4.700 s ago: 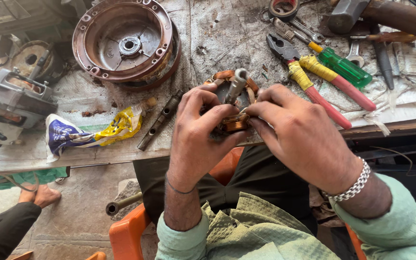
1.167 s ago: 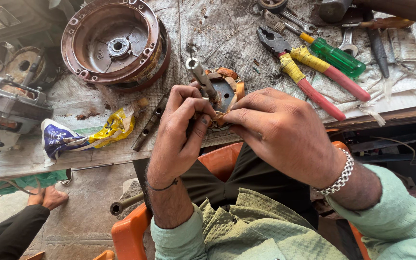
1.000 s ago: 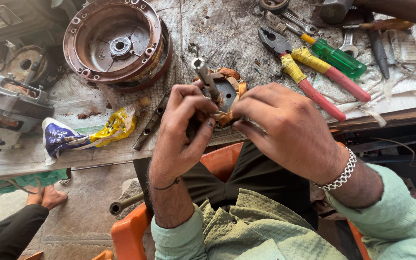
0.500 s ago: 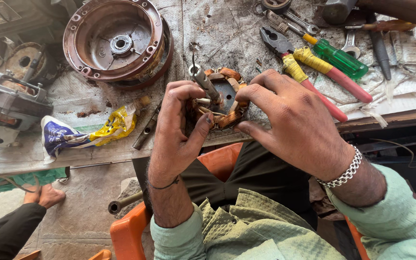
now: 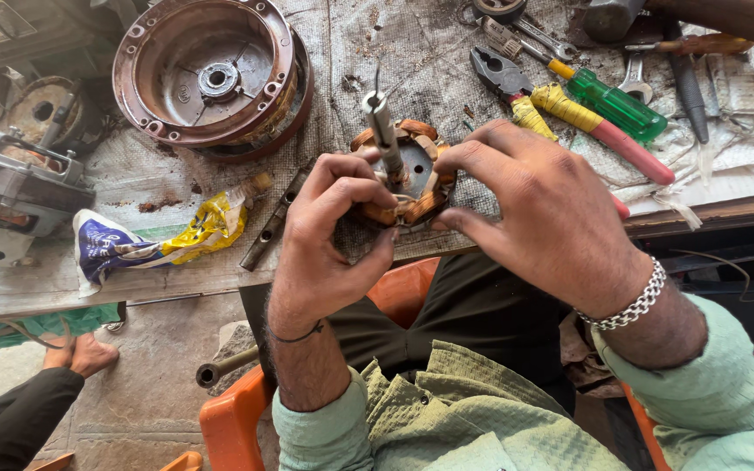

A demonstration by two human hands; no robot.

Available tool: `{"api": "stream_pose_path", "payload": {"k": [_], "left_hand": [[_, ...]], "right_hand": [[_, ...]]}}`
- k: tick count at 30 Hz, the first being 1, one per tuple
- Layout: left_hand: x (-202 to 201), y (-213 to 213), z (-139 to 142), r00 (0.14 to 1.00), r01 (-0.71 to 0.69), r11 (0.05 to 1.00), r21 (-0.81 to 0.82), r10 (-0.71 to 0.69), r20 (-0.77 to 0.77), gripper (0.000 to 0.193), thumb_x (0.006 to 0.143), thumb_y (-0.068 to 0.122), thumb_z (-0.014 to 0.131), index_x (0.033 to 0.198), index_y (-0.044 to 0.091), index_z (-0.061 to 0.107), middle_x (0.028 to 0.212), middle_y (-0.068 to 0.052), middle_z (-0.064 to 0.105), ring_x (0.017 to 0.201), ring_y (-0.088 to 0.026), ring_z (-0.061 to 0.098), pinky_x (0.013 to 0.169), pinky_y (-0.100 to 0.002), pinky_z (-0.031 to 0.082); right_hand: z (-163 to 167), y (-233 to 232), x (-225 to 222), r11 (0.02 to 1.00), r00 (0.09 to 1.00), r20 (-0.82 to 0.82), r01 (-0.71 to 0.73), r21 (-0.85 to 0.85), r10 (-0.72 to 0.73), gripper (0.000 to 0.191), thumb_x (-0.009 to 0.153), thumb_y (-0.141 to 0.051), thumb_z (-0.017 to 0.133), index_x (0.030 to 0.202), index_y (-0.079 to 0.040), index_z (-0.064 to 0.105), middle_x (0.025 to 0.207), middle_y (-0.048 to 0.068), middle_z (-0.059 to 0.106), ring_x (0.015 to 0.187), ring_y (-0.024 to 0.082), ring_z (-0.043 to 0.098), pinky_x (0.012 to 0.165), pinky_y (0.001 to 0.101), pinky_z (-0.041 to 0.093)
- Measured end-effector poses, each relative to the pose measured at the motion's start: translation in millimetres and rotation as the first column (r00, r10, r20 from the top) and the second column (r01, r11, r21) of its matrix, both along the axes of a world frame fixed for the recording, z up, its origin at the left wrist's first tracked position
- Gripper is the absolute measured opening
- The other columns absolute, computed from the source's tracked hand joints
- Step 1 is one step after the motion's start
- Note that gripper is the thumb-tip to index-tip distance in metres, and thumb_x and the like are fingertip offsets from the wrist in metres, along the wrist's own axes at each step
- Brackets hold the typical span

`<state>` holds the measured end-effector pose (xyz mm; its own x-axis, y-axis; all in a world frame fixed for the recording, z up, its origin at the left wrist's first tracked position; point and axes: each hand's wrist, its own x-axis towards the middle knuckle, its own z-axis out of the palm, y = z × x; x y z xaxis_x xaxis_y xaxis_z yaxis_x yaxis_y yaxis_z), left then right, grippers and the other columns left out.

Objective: The person manipulates a small cylindrical electrical component with copper windings, repeatedly adjusting and inspecting the wires and central shaft. The hands rotate the component and tuck wires into slots while other tools and parts remain on the workbench.

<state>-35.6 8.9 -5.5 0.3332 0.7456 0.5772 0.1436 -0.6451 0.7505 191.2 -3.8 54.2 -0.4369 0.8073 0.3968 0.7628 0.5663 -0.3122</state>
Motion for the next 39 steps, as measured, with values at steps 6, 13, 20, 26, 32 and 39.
{"api": "stream_pose_path", "payload": {"k": [6, 13, 20, 26, 32, 39], "left_hand": [[2.6, -1.7, 1.3, 0.996, -0.045, 0.999, -0.029, 0.043, -0.072, 0.038, 0.074, -0.001, 0.085, 0.109, 0.007, 0.071, 0.116, -0.009, 0.061, 0.111, -0.022, 0.068, 0.094, -0.034, 0.06], [9.1, -3.9, 2.4, 0.963, -0.142, 0.967, 0.212, 0.185, -0.198, 0.041, 0.069, 0.014, 0.091, 0.106, 0.014, 0.072, 0.105, -0.002, 0.064, 0.105, -0.025, 0.062, 0.099, -0.042, 0.042], [13.9, -5.8, 1.1, 0.949, -0.16, 0.962, 0.221, 0.211, -0.235, 0.041, 0.068, 0.018, 0.091, 0.104, 0.015, 0.072, 0.101, 0.0, 0.062, 0.101, -0.024, 0.058, 0.1, -0.042, 0.037], [15.4, -4.2, -0.3, 0.952, -0.158, 0.962, 0.222, 0.208, -0.224, 0.042, 0.067, 0.02, 0.092, 0.104, 0.015, 0.072, 0.1, 0.0, 0.062, 0.099, -0.023, 0.059, 0.1, -0.042, 0.037], [15.2, -4.9, -0.1, 0.958, -0.147, 0.967, 0.207, 0.191, -0.213, 0.04, 0.07, 0.02, 0.092, 0.104, 0.015, 0.072, 0.1, 0.001, 0.064, 0.099, -0.022, 0.06, 0.099, -0.041, 0.038], [15.6, -5.8, 2.6, 0.962, -0.133, 0.969, 0.207, 0.177, -0.209, 0.042, 0.07, 0.023, 0.092, 0.106, 0.015, 0.071, 0.102, 0.0, 0.063, 0.101, -0.022, 0.06, 0.102, -0.041, 0.04]], "right_hand": [[6.7, -8.6, 2.6, 1.0, 1.0, -0.006, 0.017, 0.0, -0.017, 0.028, 0.081, -0.02, 0.084, 0.104, -0.006, 0.076, 0.101, 0.012, 0.066, 0.095, 0.029, 0.065, 0.081, 0.0415, 0.051], [-1.1, -9.5, -11.1, 0.995, 0.996, -0.093, -0.025, -0.098, 0.016, 0.017, 0.084, -0.014, 0.077, 0.098, -0.004, 0.075, 0.09, 0.01, 0.065, 0.09, 0.029, 0.061, 0.077, 0.0422, 0.049], [-2.4, -6.9, -9.2, 0.99, 1.0, -0.012, -0.026, -0.137, 0.025, 0.019, 0.083, -0.015, 0.075, 0.096, -0.001, 0.071, 0.091, 0.011, 0.062, 0.091, 0.031, 0.058, 0.079, 0.0444, 0.047], [-4.2, -3.7, -7.4, 0.992, 0.996, 0.071, -0.046, -0.117, 0.054, 0.02, 0.082, -0.016, 0.073, 0.094, 0.0, 0.067, 0.091, 0.013, 0.06, 0.093, 0.033, 0.057, 0.082, 0.046, 0.046], [-2.8, -5.2, -8.7, 0.998, 0.991, 0.129, -0.038, -0.043, 0.044, 0.02, 0.083, -0.018, 0.076, 0.094, -0.002, 0.069, 0.09, 0.01, 0.063, 0.092, 0.03, 0.059, 0.08, 0.0449, 0.044], [0.4, -11.9, -8.9, 0.997, 0.987, 0.156, -0.051, 0.057, 0.042, 0.02, 0.08, -0.018, 0.079, 0.096, -0.007, 0.074, 0.088, 0.004, 0.067, 0.09, 0.025, 0.063, 0.081, 0.044, 0.043]]}}
